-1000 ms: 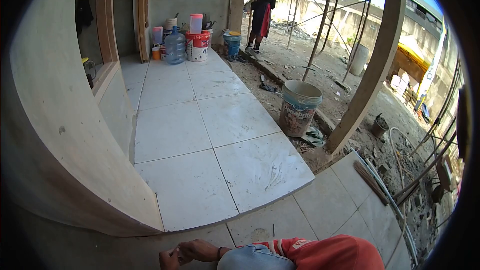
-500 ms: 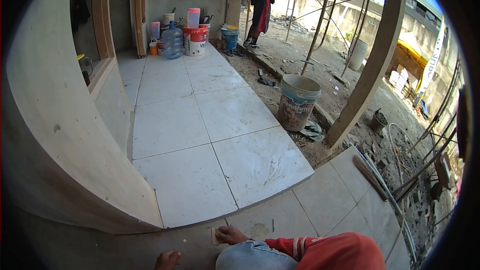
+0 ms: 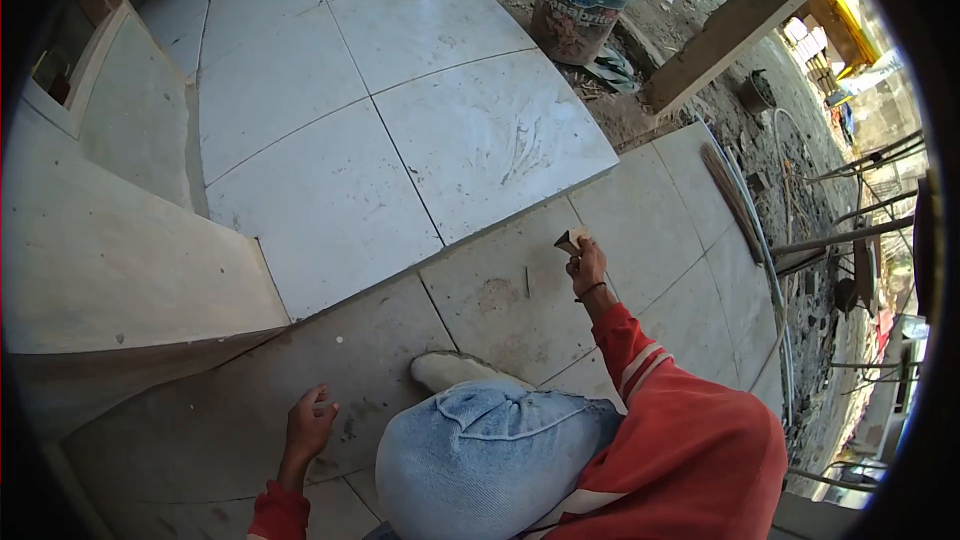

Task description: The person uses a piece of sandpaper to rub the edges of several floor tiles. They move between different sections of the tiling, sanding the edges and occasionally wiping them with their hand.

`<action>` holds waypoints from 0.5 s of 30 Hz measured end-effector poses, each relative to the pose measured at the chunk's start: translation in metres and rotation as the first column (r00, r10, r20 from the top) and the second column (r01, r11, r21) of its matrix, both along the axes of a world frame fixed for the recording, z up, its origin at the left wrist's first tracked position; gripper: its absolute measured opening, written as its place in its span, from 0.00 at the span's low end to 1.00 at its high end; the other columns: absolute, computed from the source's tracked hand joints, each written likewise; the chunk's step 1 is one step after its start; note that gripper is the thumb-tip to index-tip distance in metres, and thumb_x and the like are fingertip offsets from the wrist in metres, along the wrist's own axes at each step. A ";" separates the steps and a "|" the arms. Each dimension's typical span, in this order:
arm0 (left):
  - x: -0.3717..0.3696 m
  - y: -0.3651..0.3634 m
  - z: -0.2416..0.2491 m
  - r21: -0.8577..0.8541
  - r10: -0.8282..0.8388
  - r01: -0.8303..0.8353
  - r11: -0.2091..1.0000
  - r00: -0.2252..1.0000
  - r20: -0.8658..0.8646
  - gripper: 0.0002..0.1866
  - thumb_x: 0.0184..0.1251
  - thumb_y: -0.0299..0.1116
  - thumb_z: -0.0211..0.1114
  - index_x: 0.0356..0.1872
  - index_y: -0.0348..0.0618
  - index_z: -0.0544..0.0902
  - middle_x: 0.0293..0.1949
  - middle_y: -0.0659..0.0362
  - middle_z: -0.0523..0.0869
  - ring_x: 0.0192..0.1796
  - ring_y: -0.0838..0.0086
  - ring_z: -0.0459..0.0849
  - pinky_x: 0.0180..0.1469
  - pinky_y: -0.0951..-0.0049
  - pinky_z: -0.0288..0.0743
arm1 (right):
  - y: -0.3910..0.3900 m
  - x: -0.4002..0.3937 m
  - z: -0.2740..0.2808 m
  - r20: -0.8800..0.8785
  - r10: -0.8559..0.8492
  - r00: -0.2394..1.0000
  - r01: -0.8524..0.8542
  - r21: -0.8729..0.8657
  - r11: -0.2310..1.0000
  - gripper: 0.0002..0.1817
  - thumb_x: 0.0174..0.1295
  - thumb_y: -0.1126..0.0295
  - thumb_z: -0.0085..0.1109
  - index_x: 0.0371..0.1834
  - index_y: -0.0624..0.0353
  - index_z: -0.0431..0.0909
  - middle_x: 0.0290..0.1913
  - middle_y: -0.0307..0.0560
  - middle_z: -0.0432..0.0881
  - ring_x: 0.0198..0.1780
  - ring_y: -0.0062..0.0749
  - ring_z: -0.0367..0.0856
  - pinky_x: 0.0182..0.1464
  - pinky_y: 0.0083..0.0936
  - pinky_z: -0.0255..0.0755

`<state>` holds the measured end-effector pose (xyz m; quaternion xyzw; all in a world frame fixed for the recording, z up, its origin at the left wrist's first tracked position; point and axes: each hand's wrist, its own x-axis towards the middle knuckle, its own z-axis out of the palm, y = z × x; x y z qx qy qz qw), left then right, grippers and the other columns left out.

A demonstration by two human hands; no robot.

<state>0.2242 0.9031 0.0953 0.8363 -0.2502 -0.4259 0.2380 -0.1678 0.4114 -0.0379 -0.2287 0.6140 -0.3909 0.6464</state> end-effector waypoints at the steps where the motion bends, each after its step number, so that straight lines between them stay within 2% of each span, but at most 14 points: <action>1: 0.001 0.002 0.001 0.009 -0.001 0.001 1.000 1.000 -0.002 0.30 0.72 0.38 0.71 0.71 0.33 0.79 0.60 0.42 0.88 0.51 0.58 0.93 0.52 0.63 0.85 | -0.009 0.004 0.000 -0.009 -0.053 0.999 0.053 0.007 0.999 0.08 0.75 0.61 0.60 0.42 0.46 0.72 0.28 0.31 0.68 0.21 0.17 0.65 0.21 0.20 0.61; 5: 0.003 0.015 0.009 0.061 -0.041 0.038 0.997 0.998 0.047 0.31 0.71 0.38 0.71 0.71 0.32 0.78 0.60 0.42 0.87 0.51 0.58 0.93 0.52 0.64 0.85 | -0.052 0.020 -0.016 0.013 -0.130 0.991 0.131 -0.027 0.991 0.08 0.75 0.61 0.59 0.39 0.48 0.73 0.27 0.32 0.68 0.21 0.18 0.66 0.22 0.21 0.61; 7: 0.005 0.018 0.012 0.088 -0.051 0.046 0.995 0.997 0.055 0.31 0.71 0.38 0.72 0.70 0.30 0.78 0.60 0.43 0.87 0.51 0.58 0.93 0.52 0.63 0.85 | -0.069 0.025 -0.036 0.014 -0.129 0.992 0.129 -0.031 0.991 0.07 0.75 0.62 0.59 0.39 0.49 0.74 0.26 0.32 0.68 0.20 0.19 0.66 0.21 0.21 0.61; 10: 0.014 0.026 0.002 0.156 -0.087 0.073 0.985 0.993 0.082 0.31 0.70 0.40 0.74 0.68 0.31 0.80 0.58 0.42 0.88 0.53 0.56 0.93 0.54 0.61 0.85 | -0.096 0.044 -0.037 0.009 -0.081 0.997 0.081 -0.040 0.996 0.05 0.73 0.64 0.58 0.41 0.50 0.77 0.24 0.32 0.66 0.17 0.22 0.64 0.18 0.23 0.59; 11: 0.017 0.035 -0.007 0.114 -0.133 0.117 0.987 0.980 0.151 0.30 0.69 0.42 0.75 0.66 0.34 0.82 0.56 0.44 0.89 0.54 0.57 0.92 0.55 0.61 0.85 | -0.097 0.053 -0.037 -0.033 -0.089 0.995 0.089 -0.019 0.996 0.05 0.72 0.64 0.59 0.40 0.50 0.78 0.24 0.33 0.67 0.17 0.22 0.64 0.18 0.23 0.59; 13: 0.019 0.040 -0.021 0.051 -0.159 0.151 0.987 0.956 0.245 0.29 0.68 0.44 0.76 0.64 0.37 0.85 0.55 0.45 0.91 0.56 0.58 0.91 0.56 0.61 0.85 | -0.084 0.073 -0.032 -0.112 -0.068 0.991 0.064 -0.043 0.997 0.05 0.72 0.62 0.59 0.40 0.48 0.78 0.27 0.37 0.76 0.19 0.25 0.69 0.19 0.25 0.61; 14: 0.018 0.040 -0.022 0.028 -0.180 0.178 0.984 0.966 0.188 0.29 0.71 0.44 0.72 0.66 0.36 0.83 0.57 0.44 0.90 0.57 0.57 0.91 0.59 0.60 0.84 | -0.076 0.083 -0.046 -0.151 -0.051 0.987 0.039 -0.082 0.996 0.04 0.71 0.63 0.58 0.41 0.48 0.78 0.29 0.37 0.78 0.21 0.25 0.71 0.19 0.26 0.62; 15: 0.017 0.037 -0.024 0.008 -0.203 0.204 0.979 0.971 0.129 0.29 0.74 0.45 0.69 0.68 0.34 0.81 0.60 0.43 0.89 0.58 0.56 0.90 0.61 0.60 0.82 | -0.058 0.095 -0.052 -0.116 -0.010 0.993 -0.005 -0.126 0.992 0.03 0.71 0.65 0.56 0.42 0.48 0.78 0.29 0.37 0.78 0.23 0.24 0.73 0.21 0.25 0.63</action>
